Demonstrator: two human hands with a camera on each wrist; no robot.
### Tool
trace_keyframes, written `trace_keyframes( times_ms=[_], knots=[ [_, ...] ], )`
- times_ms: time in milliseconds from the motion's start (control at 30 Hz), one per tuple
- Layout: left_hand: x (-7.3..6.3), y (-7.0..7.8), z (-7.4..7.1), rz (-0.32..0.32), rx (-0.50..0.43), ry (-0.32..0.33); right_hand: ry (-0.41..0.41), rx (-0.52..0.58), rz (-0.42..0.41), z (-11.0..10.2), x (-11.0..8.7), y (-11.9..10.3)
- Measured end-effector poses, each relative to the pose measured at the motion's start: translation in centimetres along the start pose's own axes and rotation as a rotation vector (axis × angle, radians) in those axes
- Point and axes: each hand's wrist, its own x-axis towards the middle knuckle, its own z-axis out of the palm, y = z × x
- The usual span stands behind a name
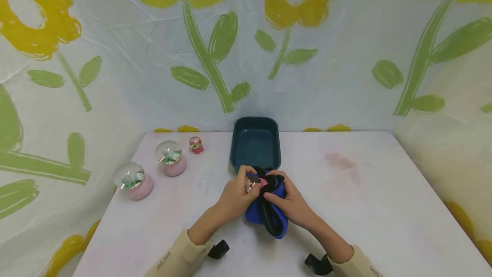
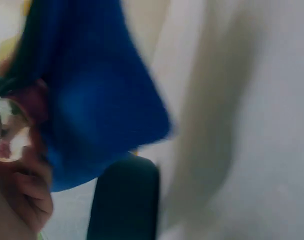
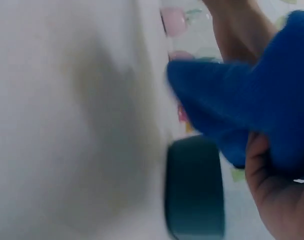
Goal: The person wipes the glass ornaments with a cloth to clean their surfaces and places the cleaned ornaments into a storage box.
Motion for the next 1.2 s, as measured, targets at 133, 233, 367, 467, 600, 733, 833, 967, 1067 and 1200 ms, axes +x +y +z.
trace_keyframes(
  times_ms=[133,233,367,467,600,733,833,967,1067,1200],
  knots=[
    [0.6,0.4,-0.9,-0.129,-0.164,-0.058,0.003,-0.173,-0.045,-1.3,-0.2,-0.1],
    [1.0,0.5,-1.4,-0.142,-0.186,-0.033,0.020,-0.282,-0.086,-2.1,-0.4,0.0],
    [1.8,0.4,-1.6,-0.103,-0.152,0.065,0.035,-0.366,-0.108,-3.1,-0.8,0.1],
    [2.5,0.2,-1.9,-0.107,-0.173,0.131,0.034,-0.367,-0.092,-3.4,-1.1,0.1],
    [3.9,-0.4,-2.5,-0.143,-0.172,0.218,0.019,-0.379,-0.093,-3.8,-1.3,0.0],
    [6.1,-1.3,-2.4,-0.196,-0.133,0.255,0.004,-0.389,-0.085,-4.7,-1.8,0.0],
    [7.8,-2.2,-1.9,-0.240,-0.120,0.238,-0.009,-0.381,-0.063,-5.3,-2.3,0.1],
    [9.6,-3.1,-1.3,-0.284,-0.120,0.212,-0.016,-0.366,-0.032,-5.6,-3.0,0.5],
    [11.2,-3.7,-1.3,-0.295,-0.127,0.199,-0.008,-0.345,-0.029,-5.6,-3.0,0.6],
    [13.2,-4.4,-1.6,-0.320,-0.150,0.178,-0.009,-0.329,-0.048,-5.8,-2.9,0.2]
  ],
)
